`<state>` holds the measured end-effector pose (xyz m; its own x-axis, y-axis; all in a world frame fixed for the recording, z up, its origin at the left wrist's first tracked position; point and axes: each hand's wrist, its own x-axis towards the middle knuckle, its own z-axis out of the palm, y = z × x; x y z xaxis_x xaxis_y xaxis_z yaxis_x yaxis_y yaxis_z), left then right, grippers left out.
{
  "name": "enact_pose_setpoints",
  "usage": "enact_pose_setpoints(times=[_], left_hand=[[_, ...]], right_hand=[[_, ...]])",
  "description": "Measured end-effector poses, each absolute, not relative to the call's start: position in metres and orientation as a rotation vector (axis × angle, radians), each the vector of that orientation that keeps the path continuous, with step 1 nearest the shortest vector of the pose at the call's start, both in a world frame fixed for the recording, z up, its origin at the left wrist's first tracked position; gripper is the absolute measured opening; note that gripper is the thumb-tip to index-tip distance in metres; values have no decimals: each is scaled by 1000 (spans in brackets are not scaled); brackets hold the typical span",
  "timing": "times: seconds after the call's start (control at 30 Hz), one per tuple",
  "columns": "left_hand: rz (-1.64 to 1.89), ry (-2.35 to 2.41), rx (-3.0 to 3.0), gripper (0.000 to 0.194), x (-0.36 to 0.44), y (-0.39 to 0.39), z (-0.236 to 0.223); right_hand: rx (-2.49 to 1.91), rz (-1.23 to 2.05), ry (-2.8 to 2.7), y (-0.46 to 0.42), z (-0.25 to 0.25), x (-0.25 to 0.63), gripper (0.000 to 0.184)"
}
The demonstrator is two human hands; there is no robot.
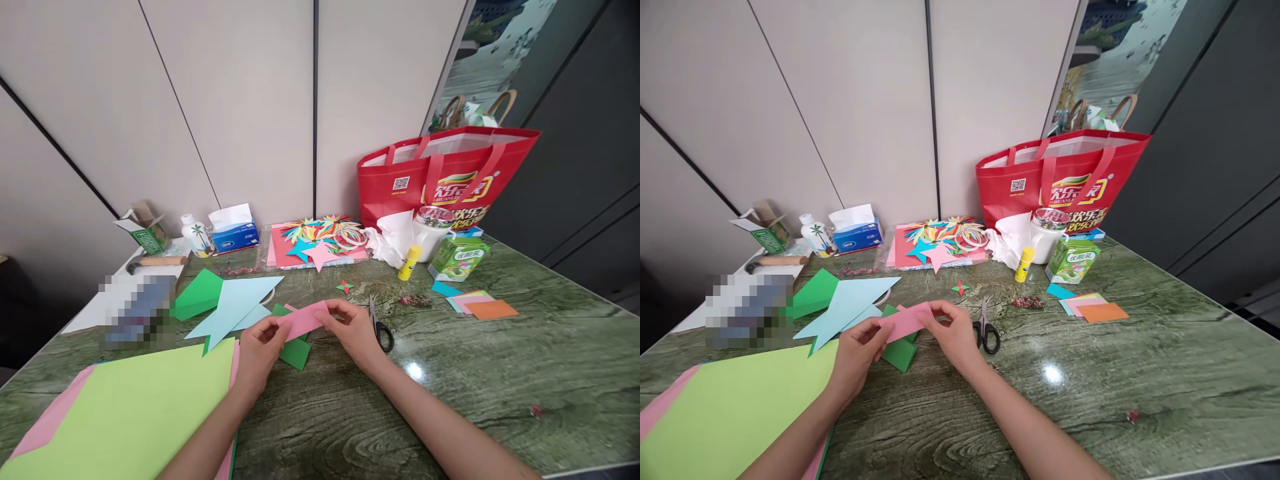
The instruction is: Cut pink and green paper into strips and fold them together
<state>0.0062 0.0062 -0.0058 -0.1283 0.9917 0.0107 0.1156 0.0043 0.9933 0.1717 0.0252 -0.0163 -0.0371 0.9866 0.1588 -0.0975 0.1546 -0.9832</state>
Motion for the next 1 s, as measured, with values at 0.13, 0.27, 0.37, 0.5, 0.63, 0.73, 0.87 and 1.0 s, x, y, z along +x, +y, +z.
enact_pose_setpoints(times=[0.13, 0.27, 0.37, 0.5, 0.63, 0.73, 0.87, 1.0], left_hand=[[1216, 1349, 1230, 21, 7, 5, -6], [1246, 1300, 1205, 23, 7, 5, -6], [1267, 1297, 1170, 22, 6, 6, -7], [1277, 1267, 1124, 22, 6, 7, -10], [1292, 1249, 1121, 22, 7, 6, -12], [1304, 1266, 1156, 22, 6, 6, -12], [1305, 1289, 1203, 22, 6, 5, -10], [1301, 1298, 1191, 19, 6, 5, -9]], right_hand=[[-1040, 1157, -1156, 25, -15, 170, 21], [-1047, 1179, -1123, 26, -16, 169, 23], [-1041, 1207, -1099, 26, -18, 168, 23], [-1026, 1241, -1063, 25, -18, 168, 23], [-1029, 1229, -1072, 26, -18, 167, 24], [-1042, 1226, -1073, 26, -19, 168, 23], [-1034, 1234, -1071, 25, -20, 168, 21], [-1029, 1242, -1076, 25, -18, 168, 22]])
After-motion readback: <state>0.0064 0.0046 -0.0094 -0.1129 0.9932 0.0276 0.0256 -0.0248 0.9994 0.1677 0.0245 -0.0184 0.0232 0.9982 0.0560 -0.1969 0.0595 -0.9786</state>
